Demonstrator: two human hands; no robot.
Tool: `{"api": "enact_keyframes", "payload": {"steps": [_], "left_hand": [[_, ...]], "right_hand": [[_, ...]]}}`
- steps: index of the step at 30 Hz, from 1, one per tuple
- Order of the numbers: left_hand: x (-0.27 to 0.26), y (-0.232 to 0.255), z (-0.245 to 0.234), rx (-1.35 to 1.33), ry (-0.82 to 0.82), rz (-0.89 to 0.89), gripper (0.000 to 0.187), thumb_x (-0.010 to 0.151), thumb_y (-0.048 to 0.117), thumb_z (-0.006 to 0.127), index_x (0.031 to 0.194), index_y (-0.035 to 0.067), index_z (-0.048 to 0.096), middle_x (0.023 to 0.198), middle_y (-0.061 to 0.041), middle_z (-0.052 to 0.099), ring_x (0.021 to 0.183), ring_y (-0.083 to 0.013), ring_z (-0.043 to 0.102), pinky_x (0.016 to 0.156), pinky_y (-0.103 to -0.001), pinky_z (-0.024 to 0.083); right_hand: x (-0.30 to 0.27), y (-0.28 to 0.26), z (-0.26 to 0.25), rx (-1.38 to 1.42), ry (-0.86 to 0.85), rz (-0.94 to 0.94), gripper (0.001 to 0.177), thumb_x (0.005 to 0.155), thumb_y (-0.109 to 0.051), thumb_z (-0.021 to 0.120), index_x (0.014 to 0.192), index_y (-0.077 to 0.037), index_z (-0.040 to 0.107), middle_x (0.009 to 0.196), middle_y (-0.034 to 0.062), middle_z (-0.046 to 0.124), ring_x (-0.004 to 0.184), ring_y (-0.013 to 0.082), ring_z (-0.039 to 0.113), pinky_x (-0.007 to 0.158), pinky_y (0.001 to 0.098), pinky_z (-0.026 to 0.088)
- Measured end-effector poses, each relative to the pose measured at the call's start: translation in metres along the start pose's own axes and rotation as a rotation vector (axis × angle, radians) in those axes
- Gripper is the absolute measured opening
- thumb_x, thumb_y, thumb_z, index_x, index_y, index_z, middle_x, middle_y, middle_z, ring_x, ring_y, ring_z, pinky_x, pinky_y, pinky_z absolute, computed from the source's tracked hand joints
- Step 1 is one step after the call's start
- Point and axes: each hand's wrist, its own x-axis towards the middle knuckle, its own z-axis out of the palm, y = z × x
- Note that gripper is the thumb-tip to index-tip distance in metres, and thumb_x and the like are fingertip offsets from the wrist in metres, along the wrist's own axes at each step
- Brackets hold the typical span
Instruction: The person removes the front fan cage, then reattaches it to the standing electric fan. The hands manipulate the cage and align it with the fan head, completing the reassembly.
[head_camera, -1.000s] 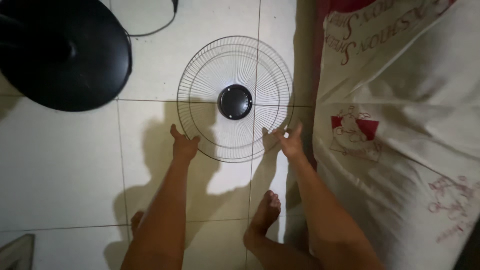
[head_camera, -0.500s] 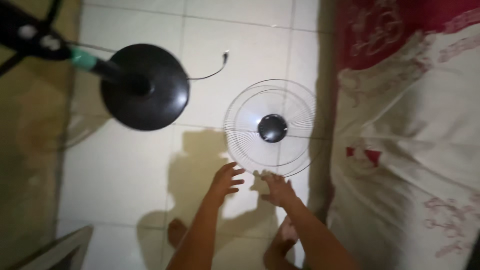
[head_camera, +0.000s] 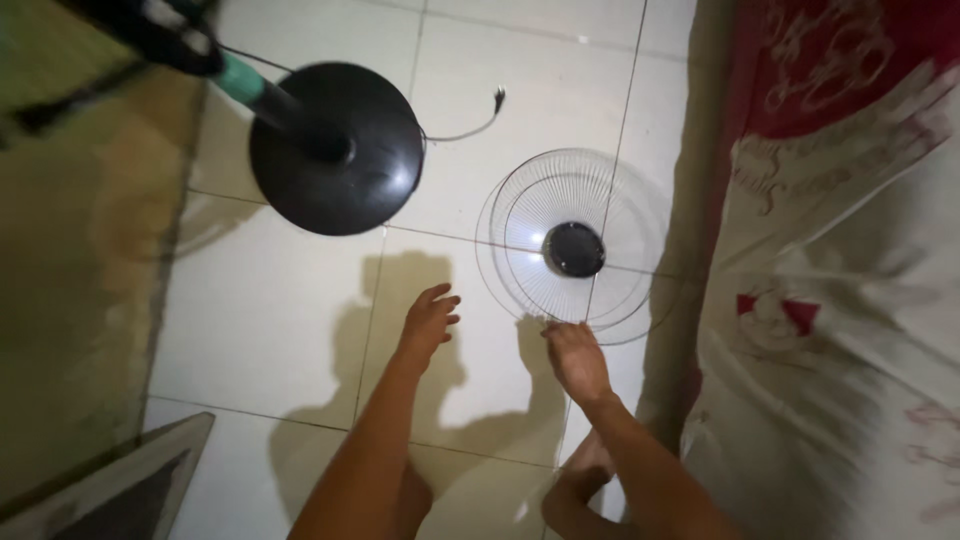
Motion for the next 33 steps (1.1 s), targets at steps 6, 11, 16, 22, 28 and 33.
{"api": "enact_keyframes", "payload": {"steps": [6,11,16,22,28,33], "left_hand": [[-0.08,0.058,-0.037,-0.039,0.076,0.034,0.062,0.089,0.039,0.064,0.146,0.018,0.054,0.128,-0.01,0.069,0.108,-0.0227,0.066,0.08,-0.041,0.052],[-0.147,0.103,-0.078,0.023,0.188,0.219,0.082,0.089,0.058,0.066,0.155,0.016,0.038,0.142,-0.01,0.059,0.129,-0.0247,0.056,0.106,-0.041,0.045],[-0.208,0.127,-0.103,-0.148,0.023,0.38,0.079,0.096,0.049,0.055,0.162,0.018,0.025,0.154,-0.009,0.044,0.139,-0.0237,0.045,0.114,-0.041,0.037],[-0.308,0.171,-0.145,-0.41,0.03,0.815,0.073,0.09,0.025,0.074,0.149,0.006,0.036,0.146,-0.015,0.054,0.133,-0.026,0.054,0.106,-0.042,0.049],[-0.382,0.225,-0.174,-0.269,0.423,1.104,0.081,0.088,0.044,0.078,0.147,0.002,0.041,0.159,-0.016,0.044,0.144,-0.0301,0.049,0.115,-0.046,0.048],[-0.371,0.249,-0.161,-0.352,0.768,1.163,0.108,0.088,0.078,0.058,0.16,0.004,0.025,0.167,-0.018,0.031,0.151,-0.0358,0.042,0.126,-0.05,0.036]], "right_hand": [[0.043,-0.084,-0.184,0.641,0.714,0.151,0.012,0.099,0.006,0.058,0.108,-0.002,0.057,0.107,0.0112,0.068,0.093,0.0226,0.07,0.085,0.0319,0.056],[0.015,-0.111,-0.329,0.901,0.745,0.289,0.015,0.105,0.003,0.054,0.115,0.0,0.065,0.095,0.0064,0.063,0.081,0.0119,0.058,0.07,0.0245,0.048],[-0.023,-0.117,-0.416,1.334,0.731,0.233,0.014,0.102,0.003,0.045,0.103,0.001,0.059,0.081,0.0086,0.056,0.078,0.0183,0.051,0.067,0.0302,0.042],[0.0,-0.154,-0.445,1.593,0.782,0.126,0.023,0.097,0.001,0.041,0.117,-0.005,0.052,0.088,0.0067,0.056,0.076,0.0201,0.056,0.051,0.0393,0.046],[0.08,-0.222,-0.446,1.32,0.794,0.137,0.035,0.114,-0.012,0.049,0.149,-0.008,0.047,0.137,0.0134,0.061,0.125,0.0279,0.06,0.104,0.0424,0.052],[0.146,-0.256,-0.459,1.428,0.557,-0.109,0.068,0.108,-0.063,0.038,0.158,-0.018,0.043,0.159,0.0097,0.053,0.149,0.026,0.047,0.122,0.046,0.04]]}}
